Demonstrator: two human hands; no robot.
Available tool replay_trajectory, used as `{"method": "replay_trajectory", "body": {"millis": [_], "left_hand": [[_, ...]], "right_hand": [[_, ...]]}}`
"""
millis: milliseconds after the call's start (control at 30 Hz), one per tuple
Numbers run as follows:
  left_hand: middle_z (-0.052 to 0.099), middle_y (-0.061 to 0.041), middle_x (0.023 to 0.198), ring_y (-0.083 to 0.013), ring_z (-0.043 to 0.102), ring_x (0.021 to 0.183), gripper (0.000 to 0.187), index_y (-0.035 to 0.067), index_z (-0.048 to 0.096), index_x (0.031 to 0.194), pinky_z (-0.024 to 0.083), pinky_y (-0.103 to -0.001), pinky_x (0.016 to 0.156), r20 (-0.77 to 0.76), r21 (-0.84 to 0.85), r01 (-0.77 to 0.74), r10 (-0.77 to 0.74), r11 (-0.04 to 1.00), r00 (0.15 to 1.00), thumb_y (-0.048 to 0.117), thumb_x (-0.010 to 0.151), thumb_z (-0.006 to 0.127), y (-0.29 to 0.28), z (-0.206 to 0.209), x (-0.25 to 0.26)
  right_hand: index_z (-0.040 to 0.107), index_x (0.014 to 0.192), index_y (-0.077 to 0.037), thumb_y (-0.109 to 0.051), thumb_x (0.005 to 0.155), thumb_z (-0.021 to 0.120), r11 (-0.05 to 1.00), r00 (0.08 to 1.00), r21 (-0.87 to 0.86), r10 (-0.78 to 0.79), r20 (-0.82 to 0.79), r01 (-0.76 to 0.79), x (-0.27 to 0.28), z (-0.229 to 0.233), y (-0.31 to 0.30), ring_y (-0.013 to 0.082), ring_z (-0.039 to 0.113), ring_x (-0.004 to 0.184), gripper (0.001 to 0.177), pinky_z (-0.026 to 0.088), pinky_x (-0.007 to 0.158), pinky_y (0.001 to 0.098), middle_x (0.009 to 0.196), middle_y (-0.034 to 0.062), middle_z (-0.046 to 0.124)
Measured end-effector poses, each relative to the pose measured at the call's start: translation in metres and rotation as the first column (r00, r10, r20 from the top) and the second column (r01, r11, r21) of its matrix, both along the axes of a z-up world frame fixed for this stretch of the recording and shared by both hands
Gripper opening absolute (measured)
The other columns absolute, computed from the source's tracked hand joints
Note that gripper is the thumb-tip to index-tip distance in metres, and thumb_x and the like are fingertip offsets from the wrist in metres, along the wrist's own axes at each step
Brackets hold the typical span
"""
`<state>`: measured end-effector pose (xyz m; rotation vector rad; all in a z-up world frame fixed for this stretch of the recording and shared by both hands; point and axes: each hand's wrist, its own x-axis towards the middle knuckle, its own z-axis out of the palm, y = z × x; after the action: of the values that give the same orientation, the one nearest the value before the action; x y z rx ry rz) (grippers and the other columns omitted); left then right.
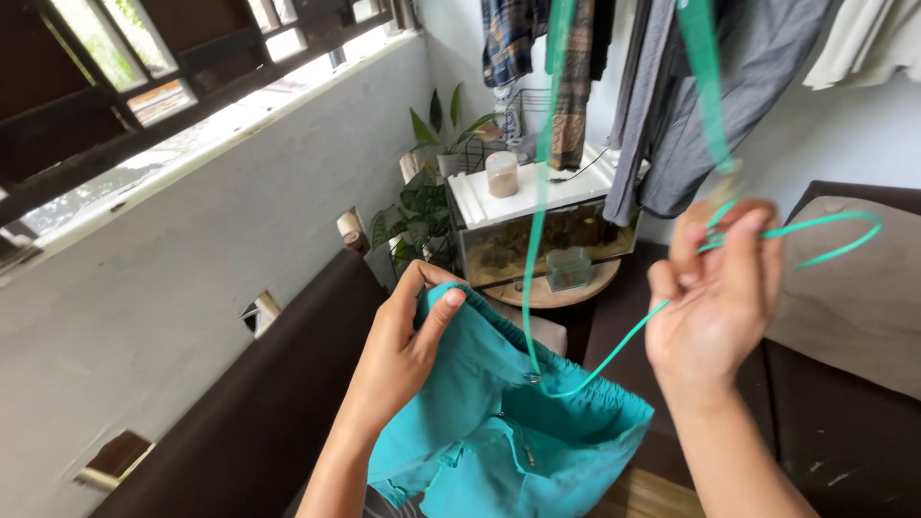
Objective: Hanging freshly washed clothes on a drying rack using hangers.
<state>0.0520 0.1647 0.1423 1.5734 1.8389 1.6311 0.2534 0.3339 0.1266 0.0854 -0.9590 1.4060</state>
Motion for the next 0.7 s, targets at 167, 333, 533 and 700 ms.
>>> {"method": "replay_trajectory", "body": {"millis": [167,333,533,700], "left_hand": [[0.062,-0.002,0.091,-0.0062,0.051,0.086,0.023,0.003,0.064,0.111,0.047,-0.022,0.080,0.030,0.109,0.103,-0.107,0.989,0.994,0.024,0.106,0.057,0.039,0.016,0.001],[0.059,-0.001,0.098,-0.0073,0.049,0.091,0.018,0.004,0.063,0.112,0.042,-0.021,0.083,0.024,0.216,0.094,-0.101,0.972,0.995,0.020,0.109,0.055,0.075,0.014,-0.006],[0.049,0.001,0.093,-0.0066,0.045,0.084,0.016,0.005,0.050,0.101,0.040,-0.021,0.073,0.119,0.309,-0.015,-0.022,0.951,0.993,0.014,0.104,0.063,0.124,-0.019,-0.012],[0.047,0.002,0.090,-0.0059,0.044,0.082,0.019,0.006,0.049,0.095,0.040,-0.021,0.075,0.143,0.439,-0.011,-0.058,0.898,0.988,0.012,0.105,0.063,0.151,-0.049,-0.018]], "right_hand": [[0.048,0.108,-0.012,-0.029,0.117,0.047,0.994,0.987,0.079,-0.085,0.138,0.075,0.000,-0.029,0.043,0.0087,0.039,0.069,0.019,0.033,0.056,0.0231,0.097,0.0016,0.053],[0.050,0.111,-0.009,-0.016,0.109,0.057,0.960,0.942,0.279,-0.085,0.324,-0.009,0.014,-0.050,0.101,0.0049,0.041,0.067,0.010,0.033,0.057,0.0205,0.089,0.0032,0.055],[0.056,0.104,-0.005,-0.013,0.104,0.061,0.947,0.796,0.316,-0.145,0.588,-0.061,0.042,-0.056,0.145,0.0048,0.050,0.065,0.009,0.037,0.055,0.0197,0.078,-0.0003,0.057],[0.059,0.102,-0.005,-0.009,0.101,0.062,0.939,0.727,0.317,-0.126,0.675,-0.131,0.057,-0.064,0.172,0.0049,0.049,0.066,0.005,0.039,0.056,0.0206,0.079,-0.0022,0.055]]}}
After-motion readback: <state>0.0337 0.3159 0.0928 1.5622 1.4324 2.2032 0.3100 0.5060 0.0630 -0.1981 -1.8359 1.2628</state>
